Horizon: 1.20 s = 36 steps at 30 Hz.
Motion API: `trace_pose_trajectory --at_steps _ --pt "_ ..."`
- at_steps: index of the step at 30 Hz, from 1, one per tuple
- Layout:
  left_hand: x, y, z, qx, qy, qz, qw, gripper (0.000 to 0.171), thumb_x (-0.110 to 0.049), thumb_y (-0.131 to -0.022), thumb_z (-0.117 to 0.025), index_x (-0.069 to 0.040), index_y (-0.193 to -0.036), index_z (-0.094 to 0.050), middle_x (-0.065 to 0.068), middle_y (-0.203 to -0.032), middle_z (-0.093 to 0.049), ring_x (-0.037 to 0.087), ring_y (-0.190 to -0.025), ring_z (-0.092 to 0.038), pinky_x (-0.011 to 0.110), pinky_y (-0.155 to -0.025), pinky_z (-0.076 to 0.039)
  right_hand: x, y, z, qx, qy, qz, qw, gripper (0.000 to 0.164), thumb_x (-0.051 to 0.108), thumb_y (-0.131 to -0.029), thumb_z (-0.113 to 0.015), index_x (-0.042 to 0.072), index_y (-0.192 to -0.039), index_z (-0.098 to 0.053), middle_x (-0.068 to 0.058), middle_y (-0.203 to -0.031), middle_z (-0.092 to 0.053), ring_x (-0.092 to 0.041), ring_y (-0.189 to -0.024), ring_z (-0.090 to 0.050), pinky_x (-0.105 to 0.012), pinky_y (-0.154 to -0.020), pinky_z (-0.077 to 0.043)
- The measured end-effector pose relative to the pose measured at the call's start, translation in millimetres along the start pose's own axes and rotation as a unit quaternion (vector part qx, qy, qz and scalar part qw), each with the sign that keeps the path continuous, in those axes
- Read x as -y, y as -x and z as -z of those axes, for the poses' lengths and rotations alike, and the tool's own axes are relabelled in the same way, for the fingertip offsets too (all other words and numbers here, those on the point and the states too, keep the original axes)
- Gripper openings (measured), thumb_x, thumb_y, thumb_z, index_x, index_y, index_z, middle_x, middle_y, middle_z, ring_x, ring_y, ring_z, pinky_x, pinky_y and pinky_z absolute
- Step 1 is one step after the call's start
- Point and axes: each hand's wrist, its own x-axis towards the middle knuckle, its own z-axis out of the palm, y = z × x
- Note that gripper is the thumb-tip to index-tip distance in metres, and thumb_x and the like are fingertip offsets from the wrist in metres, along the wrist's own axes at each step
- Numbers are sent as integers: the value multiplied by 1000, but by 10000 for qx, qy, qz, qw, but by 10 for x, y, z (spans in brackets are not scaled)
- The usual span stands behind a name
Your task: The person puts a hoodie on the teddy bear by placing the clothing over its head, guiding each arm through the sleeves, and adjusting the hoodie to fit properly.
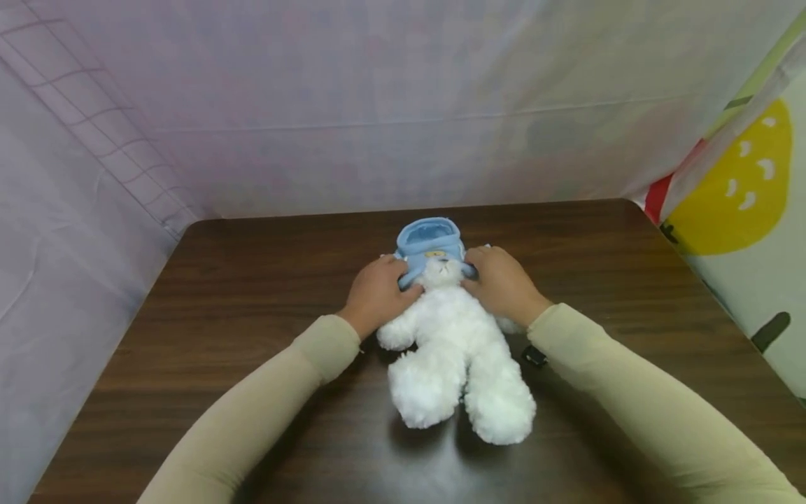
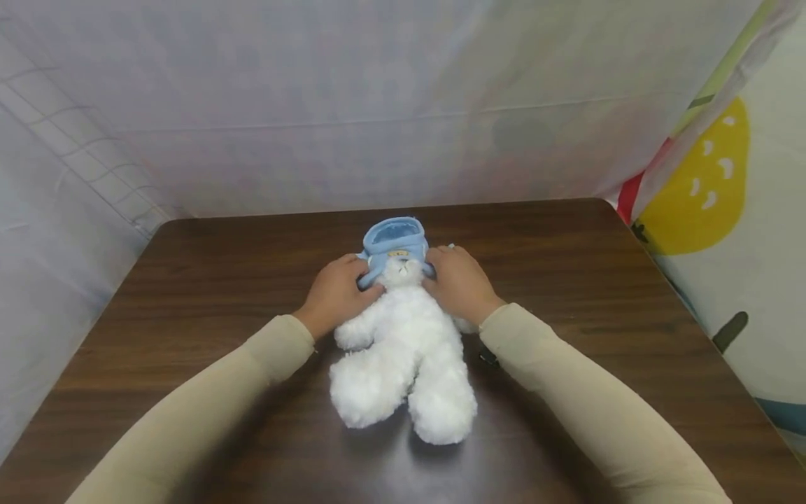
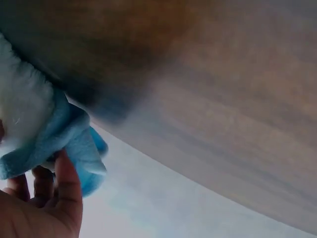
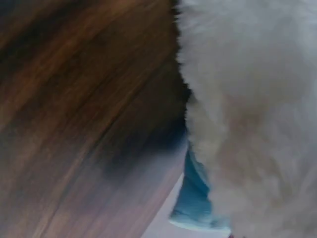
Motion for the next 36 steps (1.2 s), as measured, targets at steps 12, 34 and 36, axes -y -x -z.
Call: trace_pose_trajectory --at_steps 12,34,36 --pt "8 -35 12 -251 -454 -323 9981 48 -21 -90 -69 -19 -57 -35 -2 -57 -37 12 -53 -30 27 -51 -27 42 -10 -86 -982 460 263 9938 45 9 -81 -74 18 -54 -38 4 -54 -27 -16 -54 -32 -33 -50 -28" --pt "-96 -136 56 -151 112 192 9996 30 -25 -89 -70 -10 -71 -50 6 -84 -54 22 -73 -50 37 -68 -43 143 -173 -92 -213 -772 431 9959 12 5 -90 -71 2 -92 -59 -10 -87 -58 -27 -88 -53 -49 -105 -35" --pt "-101 -129 42 -305 -3 70 9995 31 -23 -88 -69 -11 -67 -50 5 -79 -54 21 -68 -50 37 -64 -44 162 -168 -123 -387 -729 576 9949 17 -1 -89 -67 6 -81 -54 -7 -78 -52 -26 -80 -49 -46 -94 -40"
